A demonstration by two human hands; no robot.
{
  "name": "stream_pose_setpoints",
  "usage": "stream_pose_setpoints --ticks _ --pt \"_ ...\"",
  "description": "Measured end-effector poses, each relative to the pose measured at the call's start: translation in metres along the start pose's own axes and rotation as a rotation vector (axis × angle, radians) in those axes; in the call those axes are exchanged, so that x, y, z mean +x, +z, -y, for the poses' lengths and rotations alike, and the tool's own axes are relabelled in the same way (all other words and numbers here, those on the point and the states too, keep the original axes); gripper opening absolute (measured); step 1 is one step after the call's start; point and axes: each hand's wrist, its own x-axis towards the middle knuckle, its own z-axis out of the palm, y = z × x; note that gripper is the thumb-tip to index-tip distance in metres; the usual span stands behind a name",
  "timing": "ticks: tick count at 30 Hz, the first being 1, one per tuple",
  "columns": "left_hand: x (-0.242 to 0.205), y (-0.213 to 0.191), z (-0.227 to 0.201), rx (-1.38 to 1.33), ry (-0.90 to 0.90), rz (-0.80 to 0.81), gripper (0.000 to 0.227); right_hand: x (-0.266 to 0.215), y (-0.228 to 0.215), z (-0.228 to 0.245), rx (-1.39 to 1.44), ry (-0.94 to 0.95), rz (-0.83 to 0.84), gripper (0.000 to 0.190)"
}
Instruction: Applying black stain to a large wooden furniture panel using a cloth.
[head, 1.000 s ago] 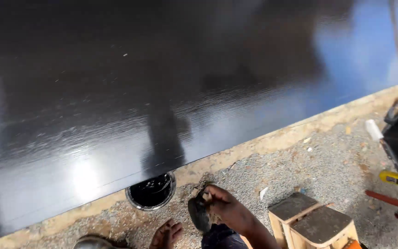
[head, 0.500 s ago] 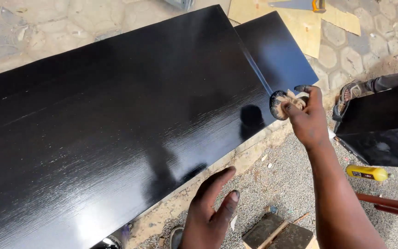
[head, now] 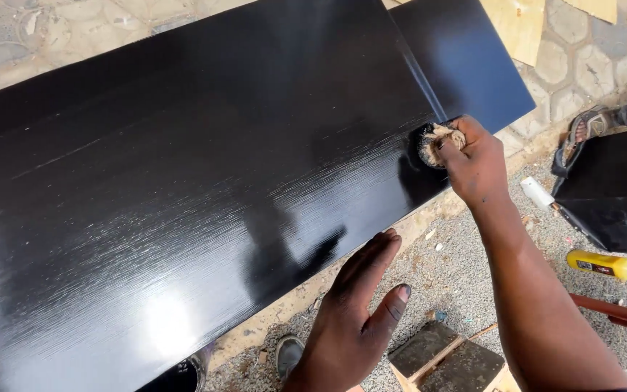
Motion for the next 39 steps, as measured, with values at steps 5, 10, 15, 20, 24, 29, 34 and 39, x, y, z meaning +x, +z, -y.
stream_pose_setpoints --ticks 5,10,15,20,24,29,34,39 --pt "-0.053 -0.027 -0.005 -0.084 -0.029 -0.135 0.056 -0.05 0.045 0.046 -0.007 -0.03 0.024 0.005" --pt "-0.117 -0.066 -0.008 -0.134 -0.089 -0.254 0.056 -0.113 0.101 0.108 -0.087 -0.254 0.01 0.014" --pt "-0.192 -0.135 -0.021 -0.216 -0.333 -0.389 0.059 -0.191 0.163 0.2 -0.028 -0.192 0.097 0.011" --pt "-0.277 -0.206 -0.026 -0.296 -0.321 -0.577 0.053 -0.27 0.233 0.294 -0.016 -0.197 0.173 0.02" --pt "-0.344 -0.269 -0.038 -0.226 -0.275 -0.77 0.057 -0.337 0.289 0.372 -0.057 -0.247 0.213 0.016" --pt "-0.427 -0.342 -0.039 -0.26 -0.31 -1.09 0.052 -0.424 0.363 0.466 -0.013 -0.292 0.262 0.022" --pt "-0.516 -0.419 -0.036 -0.084 -0.27 -1.386 0.054 -0.513 0.428 0.559 0.049 -0.528 0.245 0.01" --pt "-0.594 -0.479 -0.035 -0.11 -0.176 -1.579 0.046 -0.589 0.491 0.636 0.098 -0.586 0.276 0.015"
